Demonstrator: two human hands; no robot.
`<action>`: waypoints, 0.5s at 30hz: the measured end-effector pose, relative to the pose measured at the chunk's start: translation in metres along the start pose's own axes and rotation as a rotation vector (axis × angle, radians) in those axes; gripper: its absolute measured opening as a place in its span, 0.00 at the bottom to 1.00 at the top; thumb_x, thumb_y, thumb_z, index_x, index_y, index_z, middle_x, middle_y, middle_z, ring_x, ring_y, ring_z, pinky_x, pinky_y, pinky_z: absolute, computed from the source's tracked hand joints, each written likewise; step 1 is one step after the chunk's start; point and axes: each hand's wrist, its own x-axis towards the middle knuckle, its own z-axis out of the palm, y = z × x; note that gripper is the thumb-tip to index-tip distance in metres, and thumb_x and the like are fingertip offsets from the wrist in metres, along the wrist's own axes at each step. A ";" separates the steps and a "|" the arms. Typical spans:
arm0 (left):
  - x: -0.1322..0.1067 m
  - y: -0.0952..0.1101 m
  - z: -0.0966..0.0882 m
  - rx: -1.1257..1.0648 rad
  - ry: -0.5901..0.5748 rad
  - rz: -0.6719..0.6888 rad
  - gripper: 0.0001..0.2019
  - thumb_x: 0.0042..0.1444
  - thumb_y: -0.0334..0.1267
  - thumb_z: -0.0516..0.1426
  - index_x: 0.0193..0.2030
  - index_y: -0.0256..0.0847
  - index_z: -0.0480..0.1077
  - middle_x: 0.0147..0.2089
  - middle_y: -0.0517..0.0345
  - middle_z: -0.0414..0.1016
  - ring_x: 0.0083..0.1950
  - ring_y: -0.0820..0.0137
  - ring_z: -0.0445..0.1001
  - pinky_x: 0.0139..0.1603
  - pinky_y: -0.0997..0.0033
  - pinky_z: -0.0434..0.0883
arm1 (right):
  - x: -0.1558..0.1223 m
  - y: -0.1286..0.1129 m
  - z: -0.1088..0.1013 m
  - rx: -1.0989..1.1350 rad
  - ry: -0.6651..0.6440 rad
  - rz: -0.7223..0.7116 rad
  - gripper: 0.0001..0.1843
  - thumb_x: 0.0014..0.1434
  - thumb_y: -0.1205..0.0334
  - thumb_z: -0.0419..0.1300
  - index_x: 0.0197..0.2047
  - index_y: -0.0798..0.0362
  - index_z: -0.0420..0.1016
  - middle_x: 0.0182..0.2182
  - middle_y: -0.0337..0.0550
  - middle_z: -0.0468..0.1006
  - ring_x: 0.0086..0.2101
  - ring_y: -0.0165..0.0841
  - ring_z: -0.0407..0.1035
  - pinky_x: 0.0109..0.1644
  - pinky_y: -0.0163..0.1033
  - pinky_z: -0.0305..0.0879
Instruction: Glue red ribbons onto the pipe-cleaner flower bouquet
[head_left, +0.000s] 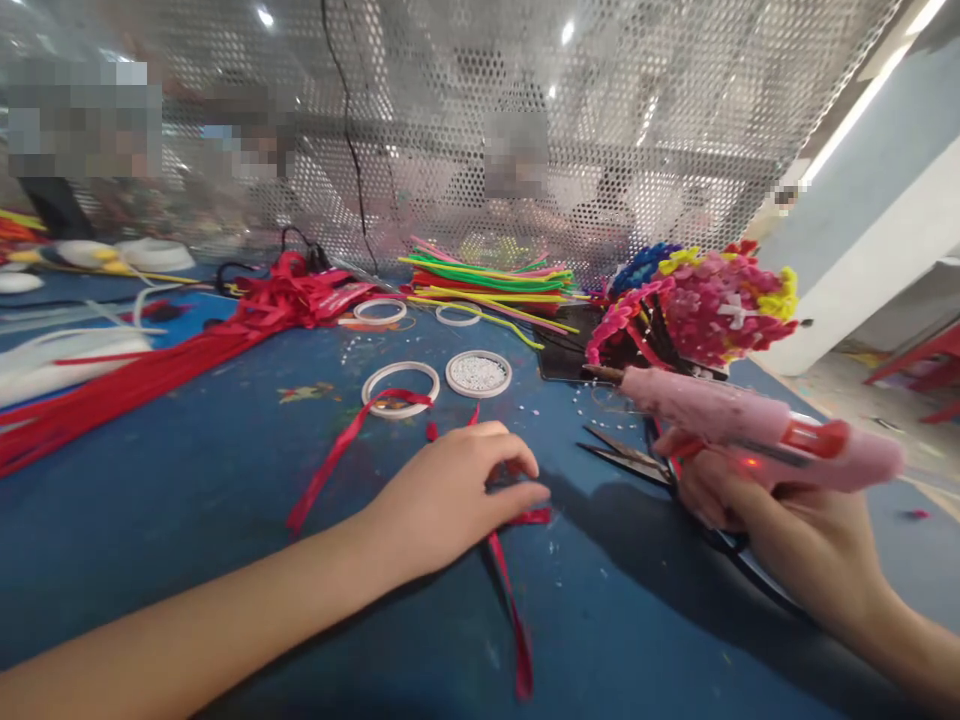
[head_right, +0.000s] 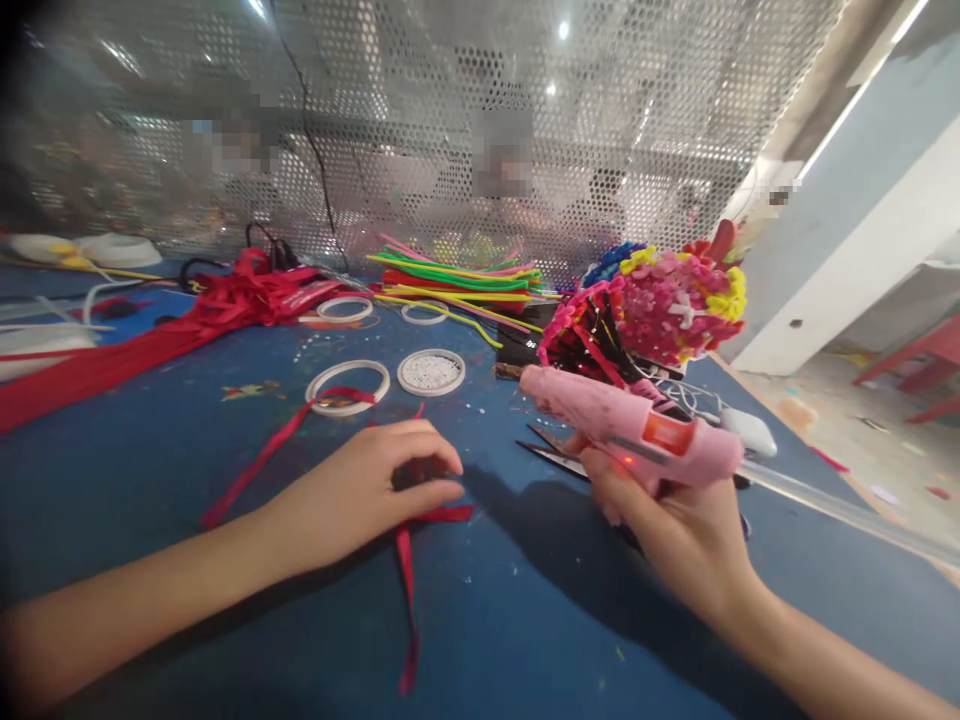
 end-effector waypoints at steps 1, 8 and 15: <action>0.001 0.002 0.002 0.052 -0.030 0.014 0.11 0.51 0.46 0.55 0.36 0.43 0.70 0.38 0.59 0.69 0.39 0.68 0.66 0.38 0.69 0.63 | -0.001 0.002 -0.002 -0.001 -0.010 -0.011 0.14 0.53 0.50 0.56 0.31 0.53 0.71 0.12 0.36 0.63 0.15 0.28 0.57 0.17 0.34 0.55; 0.003 -0.004 0.001 -0.064 -0.122 -0.016 0.09 0.54 0.40 0.53 0.27 0.41 0.68 0.34 0.61 0.68 0.36 0.72 0.67 0.37 0.72 0.63 | -0.002 0.006 -0.006 -0.199 -0.032 -0.117 0.12 0.53 0.50 0.54 0.29 0.48 0.73 0.13 0.38 0.67 0.15 0.32 0.61 0.16 0.35 0.59; 0.004 -0.005 -0.001 -0.799 0.055 -0.274 0.09 0.50 0.42 0.57 0.33 0.37 0.66 0.29 0.60 0.71 0.29 0.75 0.69 0.33 0.73 0.67 | -0.005 0.002 -0.008 -0.447 -0.128 -0.405 0.18 0.54 0.48 0.51 0.49 0.30 0.68 0.30 0.40 0.77 0.26 0.40 0.70 0.28 0.43 0.69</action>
